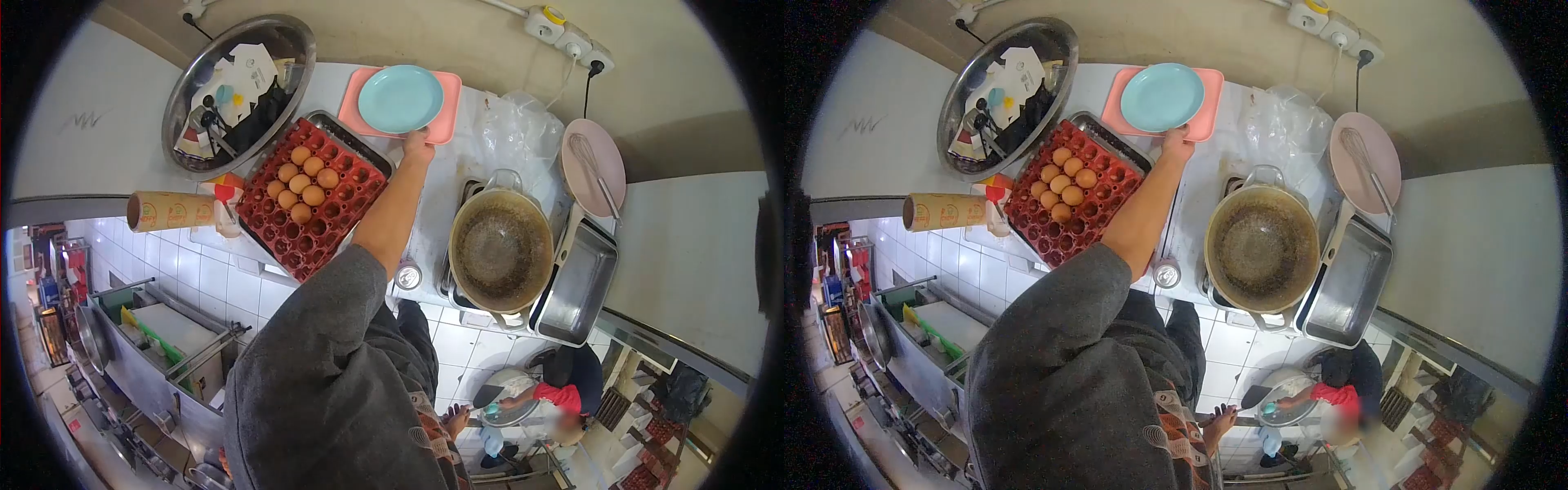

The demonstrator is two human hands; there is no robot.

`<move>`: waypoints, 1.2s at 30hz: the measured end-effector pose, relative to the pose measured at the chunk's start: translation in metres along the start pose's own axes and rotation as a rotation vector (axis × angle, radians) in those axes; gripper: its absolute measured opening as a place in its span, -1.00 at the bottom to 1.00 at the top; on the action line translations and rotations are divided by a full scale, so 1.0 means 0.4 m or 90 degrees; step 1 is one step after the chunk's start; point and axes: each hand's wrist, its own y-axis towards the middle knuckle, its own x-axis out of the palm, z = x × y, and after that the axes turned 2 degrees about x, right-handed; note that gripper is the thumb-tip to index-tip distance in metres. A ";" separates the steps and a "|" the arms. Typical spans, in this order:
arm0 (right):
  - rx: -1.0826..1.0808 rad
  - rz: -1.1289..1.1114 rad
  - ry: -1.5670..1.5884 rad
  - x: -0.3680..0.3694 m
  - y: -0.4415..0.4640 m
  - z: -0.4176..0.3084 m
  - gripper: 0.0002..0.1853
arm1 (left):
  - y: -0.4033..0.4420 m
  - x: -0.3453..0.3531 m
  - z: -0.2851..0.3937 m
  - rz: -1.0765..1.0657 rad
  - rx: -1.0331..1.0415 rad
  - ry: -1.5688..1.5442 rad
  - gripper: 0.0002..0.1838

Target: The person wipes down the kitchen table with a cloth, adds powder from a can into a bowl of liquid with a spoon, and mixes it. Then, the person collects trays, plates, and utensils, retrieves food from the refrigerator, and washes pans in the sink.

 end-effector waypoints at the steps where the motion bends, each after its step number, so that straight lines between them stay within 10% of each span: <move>1: 0.006 0.003 -0.001 0.008 0.002 -0.003 -0.54 | -0.001 0.005 -0.006 0.039 0.021 0.007 -0.64; 10: 0.008 0.014 0.023 0.063 0.015 -0.027 -0.56 | -0.289 0.090 -0.026 0.379 -0.058 0.335 -0.49; 15: 0.011 0.003 0.013 0.095 0.031 -0.024 -0.57 | -0.443 0.116 -0.049 -0.307 0.201 0.788 -0.57; 18: 0.007 -0.007 0.003 0.089 0.022 -0.014 -0.58 | -0.343 0.095 -0.062 -0.298 0.781 1.333 -0.45; 21: 0.011 -0.003 0.012 0.080 0.007 0.001 -0.54 | -0.175 -0.005 -0.047 -0.326 0.760 1.507 -0.35; 36: 0.054 -0.003 0.011 0.007 -0.037 0.138 -0.58 | 0.043 0.062 0.034 0.005 0.655 1.334 -0.36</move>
